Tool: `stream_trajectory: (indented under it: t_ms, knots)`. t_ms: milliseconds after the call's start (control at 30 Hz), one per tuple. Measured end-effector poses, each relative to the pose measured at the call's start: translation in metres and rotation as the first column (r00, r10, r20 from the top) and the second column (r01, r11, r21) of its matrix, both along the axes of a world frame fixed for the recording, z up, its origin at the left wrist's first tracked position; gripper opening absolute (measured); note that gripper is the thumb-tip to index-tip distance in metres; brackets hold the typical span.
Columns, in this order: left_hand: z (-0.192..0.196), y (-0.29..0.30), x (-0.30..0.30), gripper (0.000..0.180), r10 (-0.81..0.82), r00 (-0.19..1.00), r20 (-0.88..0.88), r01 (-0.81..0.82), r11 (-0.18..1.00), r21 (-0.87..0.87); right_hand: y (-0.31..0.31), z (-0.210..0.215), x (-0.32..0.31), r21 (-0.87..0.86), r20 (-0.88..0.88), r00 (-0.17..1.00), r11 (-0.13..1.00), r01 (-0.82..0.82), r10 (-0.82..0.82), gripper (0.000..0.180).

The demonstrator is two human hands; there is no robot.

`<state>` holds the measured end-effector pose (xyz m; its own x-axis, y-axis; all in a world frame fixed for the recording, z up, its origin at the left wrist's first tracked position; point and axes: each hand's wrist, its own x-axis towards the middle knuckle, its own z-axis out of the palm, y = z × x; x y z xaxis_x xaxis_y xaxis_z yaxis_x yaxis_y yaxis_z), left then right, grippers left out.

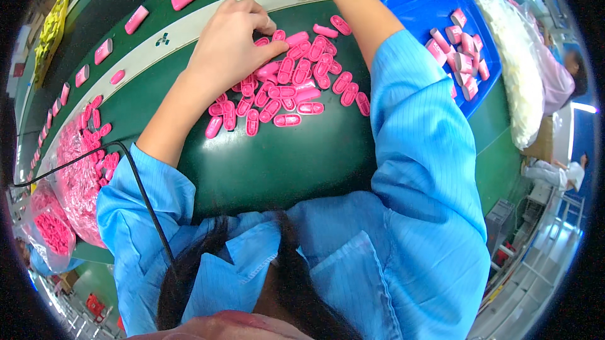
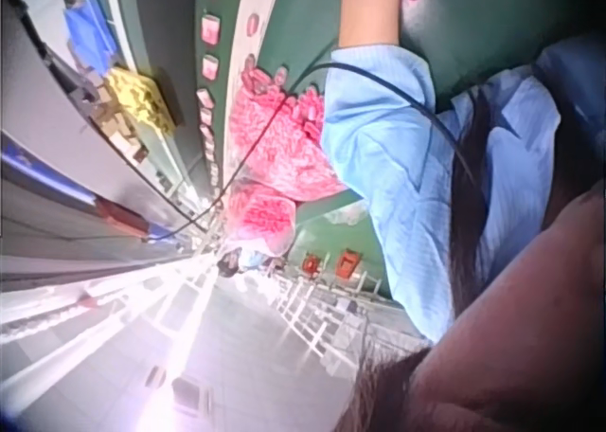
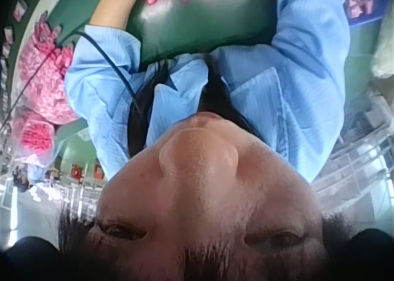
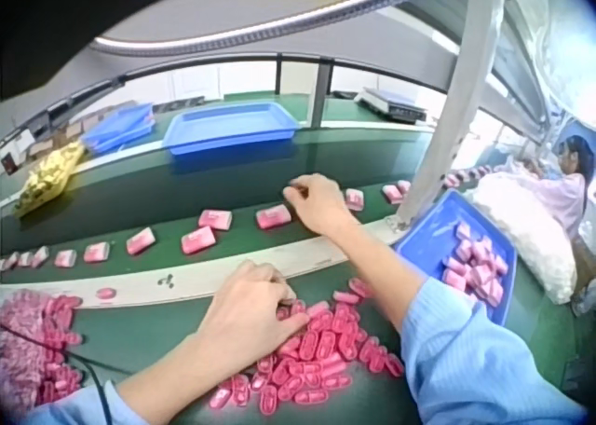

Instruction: The person sits at a green workbench and repeatedly picks up pink plastic capsule halves from a pile. They insert a small white component into the halves and snap them together to form a complete capsule. The finished capsules are placed onto a white conveyor belt that moves them away from the workstation.

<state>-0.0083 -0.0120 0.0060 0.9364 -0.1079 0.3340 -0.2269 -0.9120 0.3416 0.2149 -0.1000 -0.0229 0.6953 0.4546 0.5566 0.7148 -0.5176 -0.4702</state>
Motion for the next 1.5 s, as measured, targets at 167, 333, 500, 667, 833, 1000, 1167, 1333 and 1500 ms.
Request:
stream_trajectory:
  t_ms: [167,333,500,667,833,1000,1167,1333,1500]
  knots:
    - [-0.008,0.005,0.013,0.027,0.019,1.000,-0.008,-0.020,0.961,-0.276,-0.016,0.016,-0.009,-0.248,-0.197,0.975,0.967,0.055,-0.106,0.034]
    - [-0.006,0.020,0.021,0.039,-0.032,0.961,-0.273,-0.208,0.567,-0.797,-0.045,0.014,-0.031,0.238,-0.561,0.792,0.963,-0.125,0.241,0.035]
    - [-0.025,0.031,0.031,0.043,-0.099,0.991,-0.095,-0.068,0.247,-0.967,-0.062,0.017,-0.082,0.610,-0.691,0.381,0.778,-0.149,0.615,0.035]
    - [-0.019,0.025,0.027,0.037,0.028,0.995,-0.092,-0.096,0.330,-0.939,-0.063,0.003,-0.088,0.602,-0.680,0.383,0.774,-0.196,0.625,0.032]
    - [-0.030,0.026,0.030,0.042,0.030,0.995,-0.096,-0.100,0.224,-0.969,-0.065,0.000,-0.091,0.569,-0.673,0.432,0.793,-0.217,0.600,0.032]
    - [-0.024,0.030,0.026,0.033,-0.021,0.994,-0.108,-0.099,0.247,-0.964,-0.063,0.001,-0.094,0.680,-0.651,0.305,0.713,-0.173,0.695,0.028]
    - [-0.018,0.027,0.026,0.039,0.096,0.993,0.070,-0.006,0.629,-0.777,-0.063,-0.001,-0.092,0.631,-0.540,0.530,0.731,-0.260,0.654,0.033]
    - [-0.022,0.027,0.027,0.038,0.033,0.997,-0.075,-0.082,0.420,-0.904,-0.063,0.004,-0.094,0.607,-0.562,0.546,0.758,-0.238,0.621,0.035]
    - [-0.011,0.027,0.024,0.040,0.028,0.990,-0.135,-0.131,0.487,-0.864,-0.066,0.004,-0.097,0.664,-0.612,0.411,0.721,-0.196,0.675,0.028]
